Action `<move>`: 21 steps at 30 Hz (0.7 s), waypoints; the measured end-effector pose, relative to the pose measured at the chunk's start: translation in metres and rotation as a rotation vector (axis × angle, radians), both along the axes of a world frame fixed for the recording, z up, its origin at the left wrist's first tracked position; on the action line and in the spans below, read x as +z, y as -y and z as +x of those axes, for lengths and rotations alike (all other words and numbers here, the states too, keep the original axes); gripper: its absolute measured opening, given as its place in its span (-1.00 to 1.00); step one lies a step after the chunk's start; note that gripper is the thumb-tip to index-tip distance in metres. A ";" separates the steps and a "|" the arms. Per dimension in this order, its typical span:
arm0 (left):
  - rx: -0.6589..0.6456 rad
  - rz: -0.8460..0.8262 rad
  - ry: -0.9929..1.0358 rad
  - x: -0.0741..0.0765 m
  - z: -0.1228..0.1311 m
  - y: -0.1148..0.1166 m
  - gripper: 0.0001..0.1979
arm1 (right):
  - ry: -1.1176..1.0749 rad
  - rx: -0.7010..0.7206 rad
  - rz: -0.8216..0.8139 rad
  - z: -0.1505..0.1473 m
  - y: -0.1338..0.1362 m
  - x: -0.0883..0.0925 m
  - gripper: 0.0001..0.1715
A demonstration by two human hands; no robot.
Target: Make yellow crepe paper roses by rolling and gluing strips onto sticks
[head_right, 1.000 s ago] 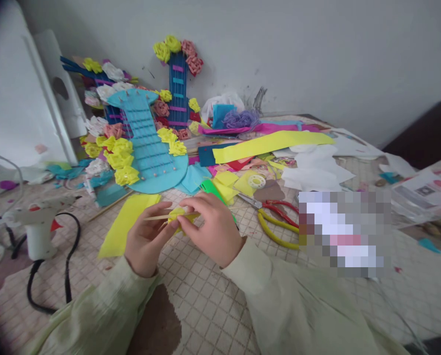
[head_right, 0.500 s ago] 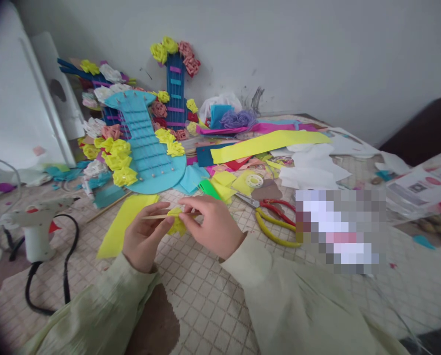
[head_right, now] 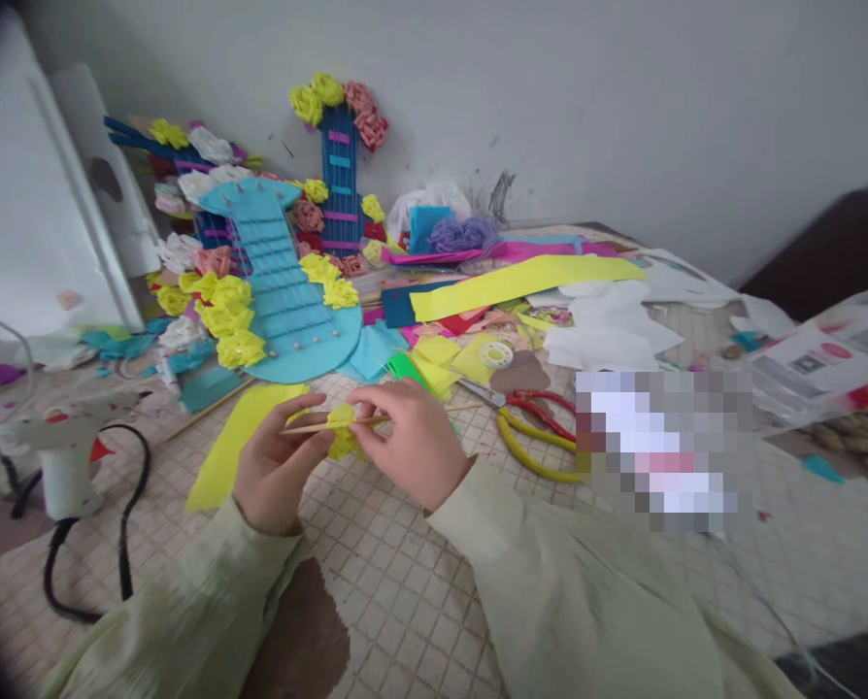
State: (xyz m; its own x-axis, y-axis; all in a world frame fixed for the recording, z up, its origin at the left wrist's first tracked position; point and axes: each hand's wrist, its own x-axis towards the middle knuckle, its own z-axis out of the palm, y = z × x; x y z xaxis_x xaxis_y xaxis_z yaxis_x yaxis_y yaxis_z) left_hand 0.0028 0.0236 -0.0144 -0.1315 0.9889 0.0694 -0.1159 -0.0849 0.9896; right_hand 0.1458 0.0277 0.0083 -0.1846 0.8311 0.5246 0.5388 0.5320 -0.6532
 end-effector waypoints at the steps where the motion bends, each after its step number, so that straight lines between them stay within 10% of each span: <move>1: -0.008 -0.001 0.000 0.001 0.001 0.001 -0.63 | -0.001 0.002 -0.008 0.000 0.000 0.000 -0.74; 21: -0.093 0.042 -0.017 0.007 -0.003 0.000 -0.52 | 0.008 0.065 -0.152 0.000 -0.001 0.000 -0.96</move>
